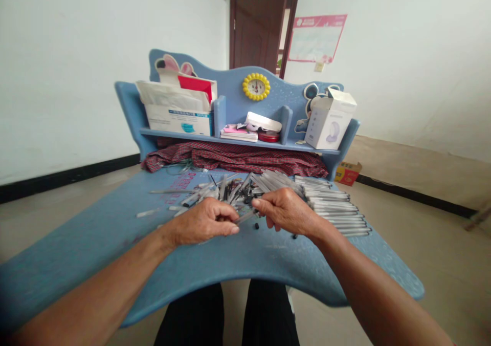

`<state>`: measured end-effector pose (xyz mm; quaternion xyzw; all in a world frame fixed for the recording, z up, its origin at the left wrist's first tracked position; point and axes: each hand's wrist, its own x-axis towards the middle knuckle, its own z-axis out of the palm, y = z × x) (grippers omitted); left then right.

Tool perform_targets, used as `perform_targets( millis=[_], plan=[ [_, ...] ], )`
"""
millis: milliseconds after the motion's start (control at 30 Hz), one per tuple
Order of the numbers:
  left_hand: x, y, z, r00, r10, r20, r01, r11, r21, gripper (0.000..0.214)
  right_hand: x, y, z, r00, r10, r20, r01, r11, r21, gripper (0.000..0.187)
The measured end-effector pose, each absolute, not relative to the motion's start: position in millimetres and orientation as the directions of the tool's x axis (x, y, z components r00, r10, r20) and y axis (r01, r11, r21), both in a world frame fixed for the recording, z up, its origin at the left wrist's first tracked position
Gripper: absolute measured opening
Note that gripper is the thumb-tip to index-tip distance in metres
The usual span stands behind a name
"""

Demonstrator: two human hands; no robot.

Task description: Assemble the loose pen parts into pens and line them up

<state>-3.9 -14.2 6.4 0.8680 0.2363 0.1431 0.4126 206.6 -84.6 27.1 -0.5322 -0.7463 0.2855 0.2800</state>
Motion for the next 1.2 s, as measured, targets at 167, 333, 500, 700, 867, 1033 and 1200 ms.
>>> perform_targets(
  millis=[167, 333, 500, 700, 867, 1033, 1200],
  plan=[
    [-4, -14, 6, 0.852, 0.522, 0.045, 0.294, -0.547, 0.784, 0.021, 205, -84, 28, -0.274, 0.955, 0.117, 0.573, 0.259, -0.777, 0.041],
    [-3, -15, 7, 0.846, 0.532, 0.043, 0.309, -0.554, 0.773, 0.02, 206, -84, 27, -0.245, 0.963, 0.111, 0.628, 0.245, -0.739, 0.047],
    [-3, -15, 6, 0.844, 0.534, 0.044, 0.302, -0.543, 0.784, 0.02, 207, -83, 23, -0.255, 0.964, 0.075, 0.631, 0.224, -0.743, 0.043],
    [-2, -16, 7, 0.843, 0.536, 0.046, 0.296, -0.534, 0.792, 0.02, 206, -85, 26, -0.265, 0.96, 0.092, 0.63, 0.244, -0.737, 0.038],
    [-3, -16, 7, 0.834, 0.551, 0.039, 0.309, -0.525, 0.793, 0.019, 206, -85, 26, -0.256, 0.961, 0.106, 0.66, 0.254, -0.707, 0.044],
    [-2, -15, 5, 0.833, 0.55, 0.055, 0.315, -0.554, 0.771, 0.017, 200, -83, 24, -0.232, 0.97, 0.077, 0.625, 0.209, -0.752, 0.034],
    [0, -10, -2, 0.794, 0.569, 0.212, 0.332, -0.699, 0.634, 0.011, 192, -75, 27, -0.158, 0.986, 0.057, 0.666, 0.149, -0.731, 0.036]
  ],
)
